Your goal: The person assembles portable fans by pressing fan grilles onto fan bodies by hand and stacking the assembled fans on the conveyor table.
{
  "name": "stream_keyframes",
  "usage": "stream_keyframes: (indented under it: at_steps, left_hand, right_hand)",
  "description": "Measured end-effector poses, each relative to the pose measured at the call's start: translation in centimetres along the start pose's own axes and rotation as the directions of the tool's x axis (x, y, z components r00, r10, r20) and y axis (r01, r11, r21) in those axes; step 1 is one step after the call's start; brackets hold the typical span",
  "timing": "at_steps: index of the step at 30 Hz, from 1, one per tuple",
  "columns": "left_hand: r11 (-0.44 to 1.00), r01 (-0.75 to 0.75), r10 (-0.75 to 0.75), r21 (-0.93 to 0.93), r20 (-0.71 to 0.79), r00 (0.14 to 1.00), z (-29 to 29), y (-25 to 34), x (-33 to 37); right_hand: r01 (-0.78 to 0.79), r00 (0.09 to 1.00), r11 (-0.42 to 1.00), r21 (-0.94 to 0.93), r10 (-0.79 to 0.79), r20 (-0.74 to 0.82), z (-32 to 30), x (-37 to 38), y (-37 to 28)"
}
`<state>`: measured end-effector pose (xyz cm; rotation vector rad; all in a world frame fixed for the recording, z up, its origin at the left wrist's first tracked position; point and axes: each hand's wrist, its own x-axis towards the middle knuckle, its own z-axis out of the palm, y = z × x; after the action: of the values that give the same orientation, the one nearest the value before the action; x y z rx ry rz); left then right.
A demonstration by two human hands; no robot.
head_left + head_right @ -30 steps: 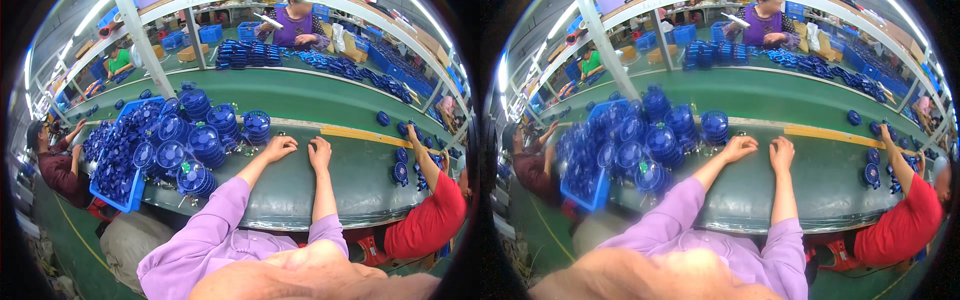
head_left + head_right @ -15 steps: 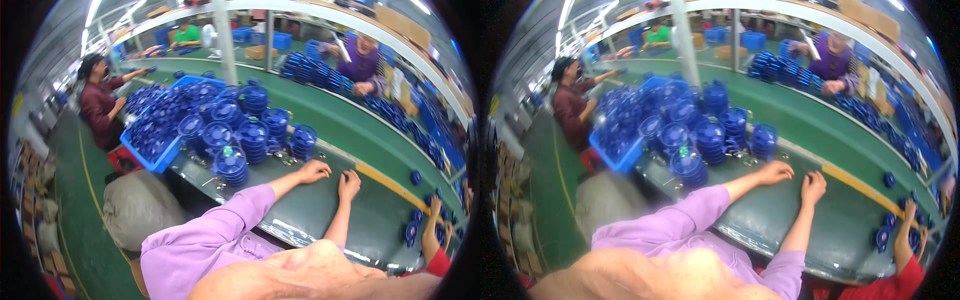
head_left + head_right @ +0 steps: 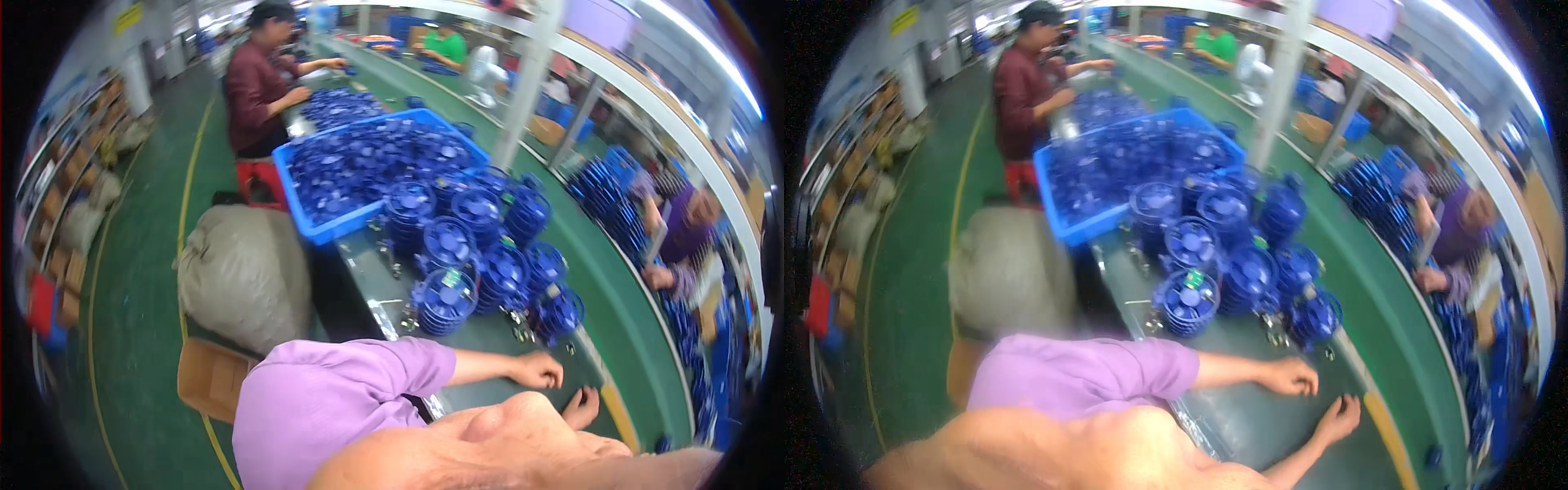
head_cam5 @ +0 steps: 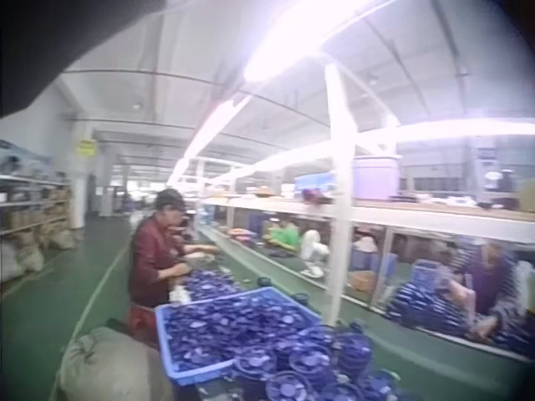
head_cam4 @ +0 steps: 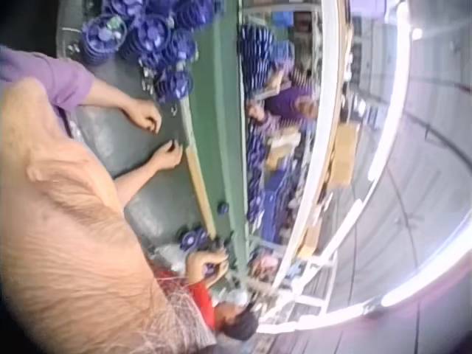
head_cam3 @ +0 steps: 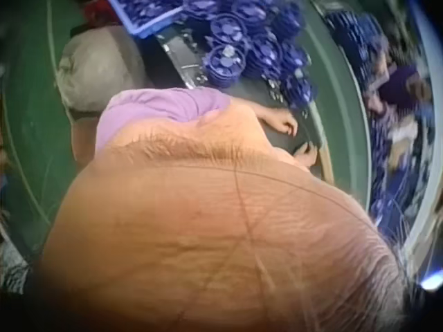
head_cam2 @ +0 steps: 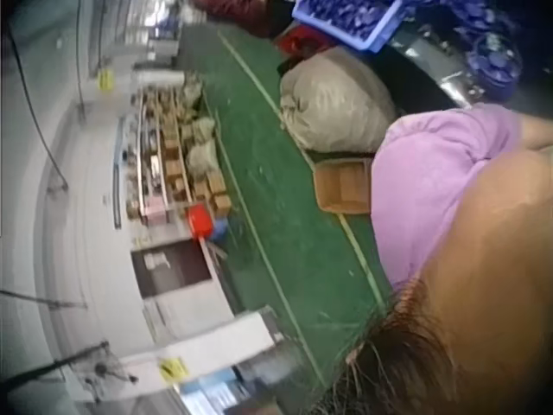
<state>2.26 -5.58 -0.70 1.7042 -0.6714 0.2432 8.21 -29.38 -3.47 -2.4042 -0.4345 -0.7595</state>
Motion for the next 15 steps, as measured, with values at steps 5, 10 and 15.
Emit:
stream_keyframes:
  at_steps: [5,10,15]
  left_hand:
    - [0.950,-0.064,0.018,-0.305,-0.149,0.989,2.6,-5.2,-0.7]
    - [0.992,-0.085,0.079,-0.096,-0.067,0.995,0.2,-0.8,0.1]
    - [0.995,-0.078,0.075,-0.058,-0.044,0.996,0.0,-0.6,0.2]
  right_hand:
    - [0.121,0.992,0.990,-0.078,-0.123,-0.021,0.4,0.3,-1.2]
    - [0.175,0.982,0.971,-0.160,-0.183,-0.035,-1.0,0.5,-1.7]
    - [0.196,0.978,0.963,-0.186,-0.205,-0.029,-1.2,0.7,-2.1]
